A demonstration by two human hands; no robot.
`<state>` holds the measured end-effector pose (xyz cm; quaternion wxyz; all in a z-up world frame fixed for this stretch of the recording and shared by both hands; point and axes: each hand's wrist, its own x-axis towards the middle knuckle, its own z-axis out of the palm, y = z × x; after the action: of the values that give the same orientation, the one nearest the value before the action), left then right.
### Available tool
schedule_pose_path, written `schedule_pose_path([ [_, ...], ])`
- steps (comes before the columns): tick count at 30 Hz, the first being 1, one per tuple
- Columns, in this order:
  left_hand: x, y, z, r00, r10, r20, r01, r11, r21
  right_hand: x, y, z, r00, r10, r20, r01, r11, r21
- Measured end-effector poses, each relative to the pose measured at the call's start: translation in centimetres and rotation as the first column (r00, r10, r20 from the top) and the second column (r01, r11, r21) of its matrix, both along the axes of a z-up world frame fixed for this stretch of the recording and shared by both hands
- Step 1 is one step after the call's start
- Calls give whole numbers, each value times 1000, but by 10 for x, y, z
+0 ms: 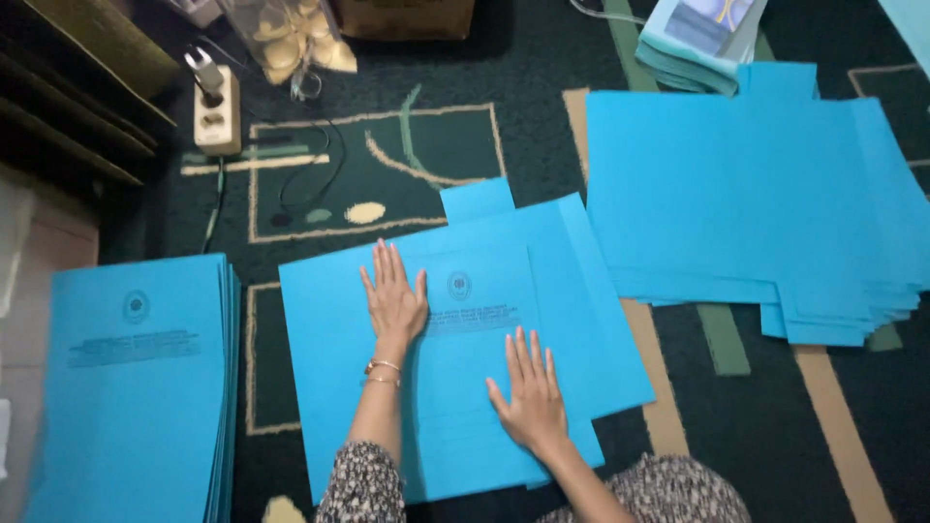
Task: The person sits on the floor and folds light blue folders in half by hand, then places them into a growing stack. The person repeats this process for multiple folders, smoothing each one after folding.
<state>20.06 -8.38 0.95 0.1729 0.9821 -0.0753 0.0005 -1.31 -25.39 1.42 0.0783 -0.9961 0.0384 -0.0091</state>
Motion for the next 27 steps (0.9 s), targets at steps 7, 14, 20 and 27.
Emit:
schedule_pose_path([
  [7, -39, 11, -18, 992, 21, 126, -20, 1000, -11, 2, -2, -6, 999, -7, 47, 4, 998, 70],
  [14, -205, 53, 2, 993, -11, 115, 12, 1000, -7, 0, 0, -4, 997, -5, 83, -1, 997, 73],
  [20, -241, 60, -2, 992, 59, 115, -69, 994, 79, -6, 13, -16, 990, 72, 120, -78, 996, 48],
  [27, -237, 60, -3, 961, 56, 271, -123, 963, 240, 50, 28, -8, 882, 471, 19, -469, 873, 134],
])
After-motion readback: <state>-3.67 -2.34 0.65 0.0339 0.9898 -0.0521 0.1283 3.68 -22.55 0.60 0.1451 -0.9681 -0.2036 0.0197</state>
